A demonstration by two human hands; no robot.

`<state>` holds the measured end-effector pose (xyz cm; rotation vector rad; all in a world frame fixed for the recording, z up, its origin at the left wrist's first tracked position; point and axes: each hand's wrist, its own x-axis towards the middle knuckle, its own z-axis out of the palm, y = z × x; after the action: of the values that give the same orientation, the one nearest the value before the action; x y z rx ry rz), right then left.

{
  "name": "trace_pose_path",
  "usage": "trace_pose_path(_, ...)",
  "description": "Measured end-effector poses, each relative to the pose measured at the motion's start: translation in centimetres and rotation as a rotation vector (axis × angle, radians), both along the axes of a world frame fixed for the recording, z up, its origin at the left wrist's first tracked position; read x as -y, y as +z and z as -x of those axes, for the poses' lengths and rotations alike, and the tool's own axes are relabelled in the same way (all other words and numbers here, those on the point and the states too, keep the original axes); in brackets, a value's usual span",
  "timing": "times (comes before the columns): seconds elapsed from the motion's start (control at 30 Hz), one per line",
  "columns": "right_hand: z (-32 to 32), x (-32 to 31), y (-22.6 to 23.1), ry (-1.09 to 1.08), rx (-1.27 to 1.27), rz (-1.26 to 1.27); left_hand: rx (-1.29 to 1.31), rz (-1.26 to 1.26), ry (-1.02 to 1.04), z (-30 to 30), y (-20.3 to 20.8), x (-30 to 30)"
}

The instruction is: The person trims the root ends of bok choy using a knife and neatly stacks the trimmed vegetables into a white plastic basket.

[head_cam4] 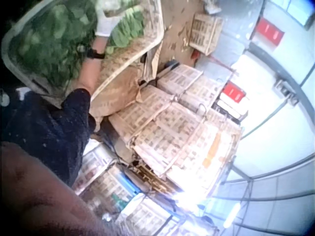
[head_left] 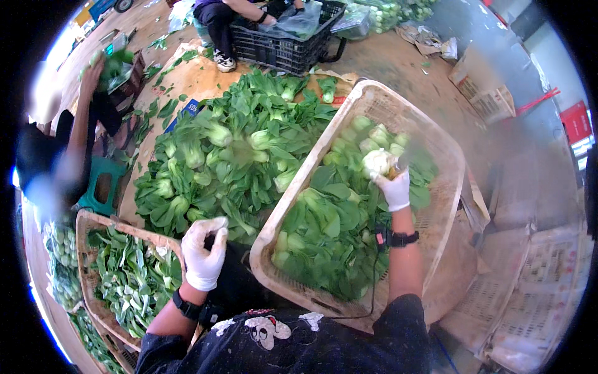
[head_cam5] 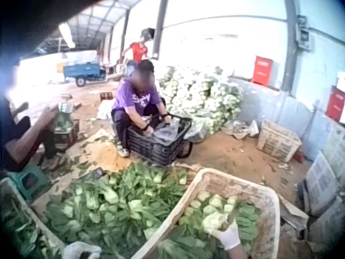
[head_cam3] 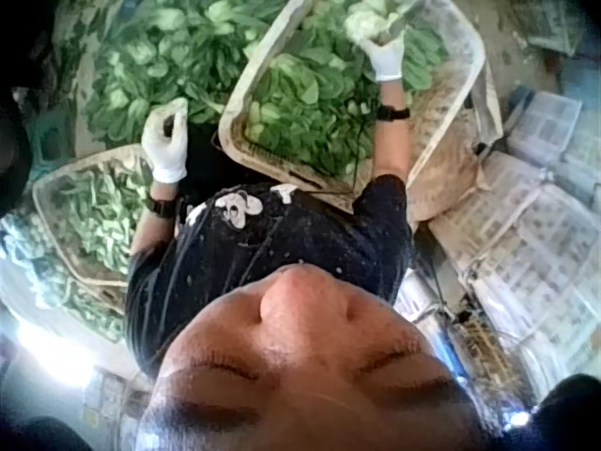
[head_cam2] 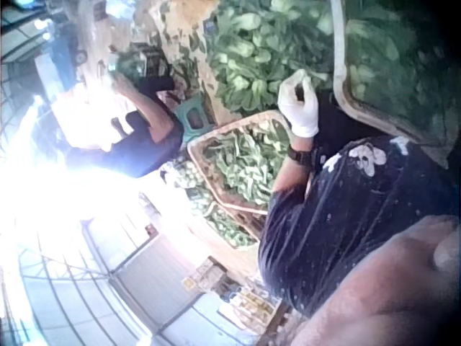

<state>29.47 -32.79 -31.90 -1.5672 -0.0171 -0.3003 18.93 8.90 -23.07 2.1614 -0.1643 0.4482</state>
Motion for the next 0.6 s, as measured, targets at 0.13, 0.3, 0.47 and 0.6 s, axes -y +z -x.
trace_pose_path(0.13,4.7,-11.9,9.7,0.278,0.149,-0.113,-0.092,-0.001,-0.209,0.4,2.2,-0.4)
trace_pose_path(0.3,11.5,-28.4,13.9,0.697,-0.034,-0.349,-0.12,0.017,-0.233,4.8,6.1,-3.3)
trace_pose_path(0.47,12.3,-41.2,13.9,0.86,-0.223,-0.395,-0.247,0.708,0.061,13.6,7.3,-14.4)
trace_pose_path(0.6,12.7,-48.4,6.2,0.789,0.222,0.321,-0.129,0.841,0.177,19.7,8.4,-20.5)
